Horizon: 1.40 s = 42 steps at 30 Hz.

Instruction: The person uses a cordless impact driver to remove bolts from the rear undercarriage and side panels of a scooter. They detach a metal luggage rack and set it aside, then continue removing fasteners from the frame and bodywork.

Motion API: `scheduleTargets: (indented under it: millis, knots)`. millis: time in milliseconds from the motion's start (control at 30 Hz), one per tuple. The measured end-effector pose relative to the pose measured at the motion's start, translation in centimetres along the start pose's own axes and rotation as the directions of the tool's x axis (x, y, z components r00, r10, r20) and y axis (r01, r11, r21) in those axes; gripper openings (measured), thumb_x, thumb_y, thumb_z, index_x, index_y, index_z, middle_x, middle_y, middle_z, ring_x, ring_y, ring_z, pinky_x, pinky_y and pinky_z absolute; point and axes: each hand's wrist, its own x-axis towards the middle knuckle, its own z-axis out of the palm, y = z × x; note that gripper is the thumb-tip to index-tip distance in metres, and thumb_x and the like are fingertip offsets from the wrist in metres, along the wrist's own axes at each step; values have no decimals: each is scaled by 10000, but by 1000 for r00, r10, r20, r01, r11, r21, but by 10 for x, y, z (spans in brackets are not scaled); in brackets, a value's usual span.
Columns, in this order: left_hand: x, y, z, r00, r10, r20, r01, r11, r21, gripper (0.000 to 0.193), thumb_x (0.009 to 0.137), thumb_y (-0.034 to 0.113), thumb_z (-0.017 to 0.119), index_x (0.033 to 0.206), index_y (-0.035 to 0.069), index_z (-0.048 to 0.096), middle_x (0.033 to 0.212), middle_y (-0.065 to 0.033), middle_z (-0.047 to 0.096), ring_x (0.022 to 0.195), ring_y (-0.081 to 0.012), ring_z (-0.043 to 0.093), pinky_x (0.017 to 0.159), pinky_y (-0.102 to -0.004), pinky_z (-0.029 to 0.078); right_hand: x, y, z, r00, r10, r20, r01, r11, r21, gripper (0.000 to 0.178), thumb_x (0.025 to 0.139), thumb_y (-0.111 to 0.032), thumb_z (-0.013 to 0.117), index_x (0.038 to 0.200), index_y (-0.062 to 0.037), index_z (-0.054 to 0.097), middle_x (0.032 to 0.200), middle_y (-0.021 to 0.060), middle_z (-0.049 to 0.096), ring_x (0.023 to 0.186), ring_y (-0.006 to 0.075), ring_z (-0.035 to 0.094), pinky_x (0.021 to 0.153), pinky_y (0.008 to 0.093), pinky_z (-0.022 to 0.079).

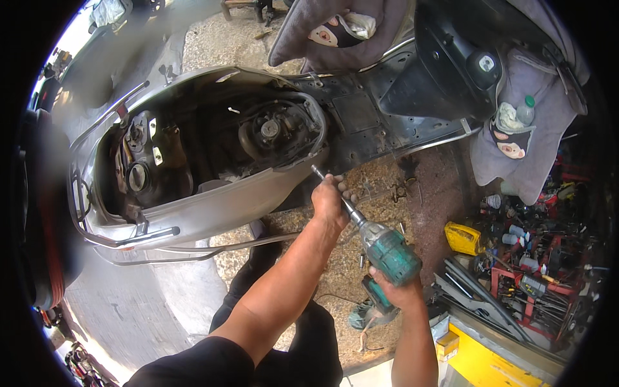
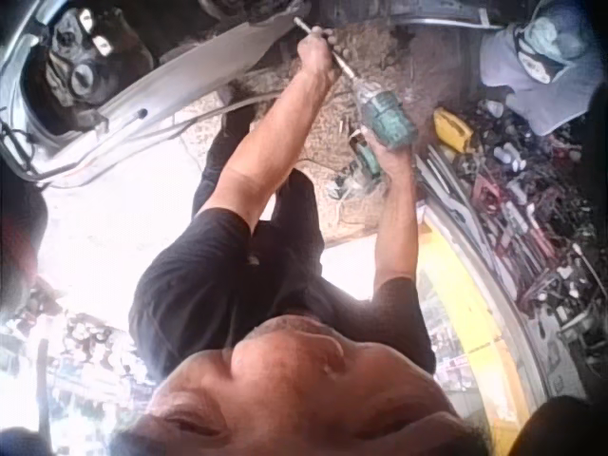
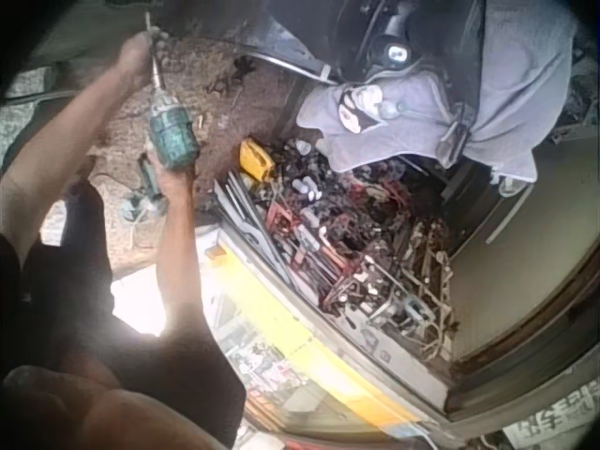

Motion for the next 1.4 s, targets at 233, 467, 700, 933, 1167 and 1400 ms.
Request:
scheduleTargets:
  millis: [233, 467, 700, 933, 1167, 1400]
  knots:
    - [77, 75, 43, 989, -51, -142, 41, 997, -72, 245, 1006, 282, 376, 933, 74, 484, 682, -23, 434, 518, -142, 414, 460, -308, 416, 128, -102, 0, 993, 39, 114, -22, 989, -148, 303, 787, -134, 736, 1057, -28, 649, 999, 135, 685, 909, 258, 657, 808, 363, 504]
    - [108, 93, 41, 956, -150, -251, 111, 981, -162, 231, 990, 273, 405, 948, 62, 489, 711, -31, 450, 517, -145, 418, 460, -314, 422, 180, -121, 5, 961, 105, 257, -40, 968, -247, 300, 768, -98, 738, 1045, -22, 653, 953, 142, 695, 870, 247, 670, 792, 358, 510]
    - [151, 101, 52, 952, -182, -246, 89, 934, -346, 200, 966, 235, 423, 972, 49, 497, 710, -33, 447, 520, -148, 425, 467, -324, 446, 236, -125, 2, 935, 94, 341, 4, 962, -275, 250, 744, -96, 728, 974, -22, 665, 887, 159, 700, 803, 291, 687, 746, 374, 520]
    - [204, 101, 52, 966, -153, -209, 11, 831, -557, 181, 934, 168, 408, 976, 23, 508, 745, -60, 451, 512, -156, 426, 443, -328, 440, 309, -125, 8, 883, 86, 461, 101, 925, -367, 295, 703, -88, 682, 986, -21, 633, 868, 236, 659, 872, 445, 621, 743, 456, 509]
    - [235, 104, 43, 982, -154, -110, 30, 699, -714, 208, 965, 203, 405, 974, 18, 499, 675, -23, 426, 528, -144, 425, 479, -322, 433, 358, -161, 23, 797, 105, 595, 281, 807, -520, 322, 675, -89, 667, 980, -2, 608, 889, 264, 651, 908, 457, 606, 801, 474, 497]
    - [246, 128, 58, 929, -162, -332, -169, 612, -772, 199, 937, 194, 445, 897, 7, 503, 683, -76, 513, 542, -241, 505, 511, -381, 445, 411, -223, 48, 715, 165, 679, 420, 675, -606, 350, 671, -100, 680, 1014, -38, 643, 946, 232, 663, 972, 425, 602, 824, 453, 497]
